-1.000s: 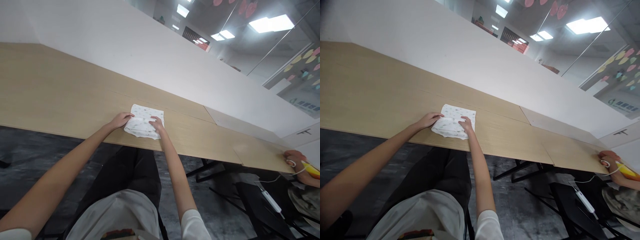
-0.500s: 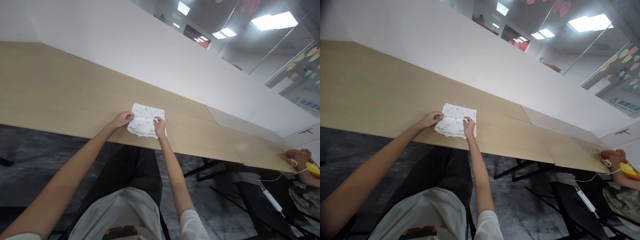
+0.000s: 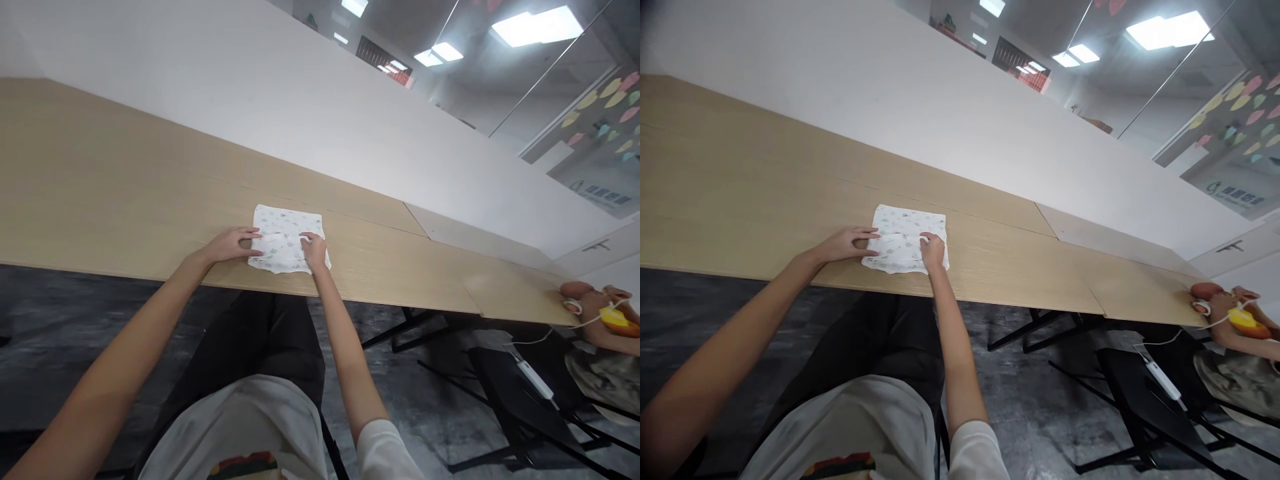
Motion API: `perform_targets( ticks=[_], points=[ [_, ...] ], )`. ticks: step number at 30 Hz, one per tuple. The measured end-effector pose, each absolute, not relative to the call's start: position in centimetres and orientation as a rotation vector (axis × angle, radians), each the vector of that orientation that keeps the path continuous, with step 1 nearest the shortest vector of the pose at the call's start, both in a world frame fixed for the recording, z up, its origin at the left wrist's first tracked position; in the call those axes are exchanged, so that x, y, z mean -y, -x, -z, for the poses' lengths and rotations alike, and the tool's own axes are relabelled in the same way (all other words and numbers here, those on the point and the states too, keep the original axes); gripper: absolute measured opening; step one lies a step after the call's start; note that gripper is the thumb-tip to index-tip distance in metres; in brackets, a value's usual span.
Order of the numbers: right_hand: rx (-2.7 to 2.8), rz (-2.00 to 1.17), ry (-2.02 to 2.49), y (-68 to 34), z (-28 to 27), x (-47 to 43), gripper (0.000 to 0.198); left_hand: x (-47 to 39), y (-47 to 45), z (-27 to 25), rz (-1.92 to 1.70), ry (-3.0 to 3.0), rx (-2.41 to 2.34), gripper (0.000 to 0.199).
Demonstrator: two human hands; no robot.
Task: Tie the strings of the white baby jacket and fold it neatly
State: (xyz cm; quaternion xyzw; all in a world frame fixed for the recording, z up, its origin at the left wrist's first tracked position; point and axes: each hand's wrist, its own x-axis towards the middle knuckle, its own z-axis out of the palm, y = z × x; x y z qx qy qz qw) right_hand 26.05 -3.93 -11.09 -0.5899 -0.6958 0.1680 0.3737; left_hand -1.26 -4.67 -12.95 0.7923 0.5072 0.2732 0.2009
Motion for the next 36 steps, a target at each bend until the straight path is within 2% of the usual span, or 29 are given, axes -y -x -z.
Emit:
perform_targets(
  ticks=[11, 18, 21, 25, 30, 36],
  points=[
    [1.686, -0.467, 1.568, -26.3, 10.6, 4.8, 0.024, 4.9, 1.3, 12.4, -0.637, -2.264, -1.402, 0.086],
    [1.693, -0.44, 1.695, -26.4, 10.3, 5.4, 0.041, 4.4, 1.7, 12.6, -0.59, -2.322, -1.369, 0.087],
    [1.708, -0.417, 1.718, -26.4, 10.2, 5.7, 0.042, 4.7, 1.5, 12.1, -0.574, -2.313, -1.373, 0.089],
    [1.748, -0.29, 1.757, -26.3, 10.1, 6.0, 0.037, 5.3, 1.0, 11.3, -0.576, -2.288, -1.389, 0.094],
    [1.869, 0.029, 1.769, -28.1, 9.2, 6.6, 0.033, 6.7, 1.3, 10.7, -0.741, -2.229, -1.399, 0.1],
    [2.213, 0.135, 1.792, -34.0, 7.8, 9.4, 0.032, 10.5, 2.6, 11.1, -0.823, -2.295, -1.308, 0.08]
  ],
)
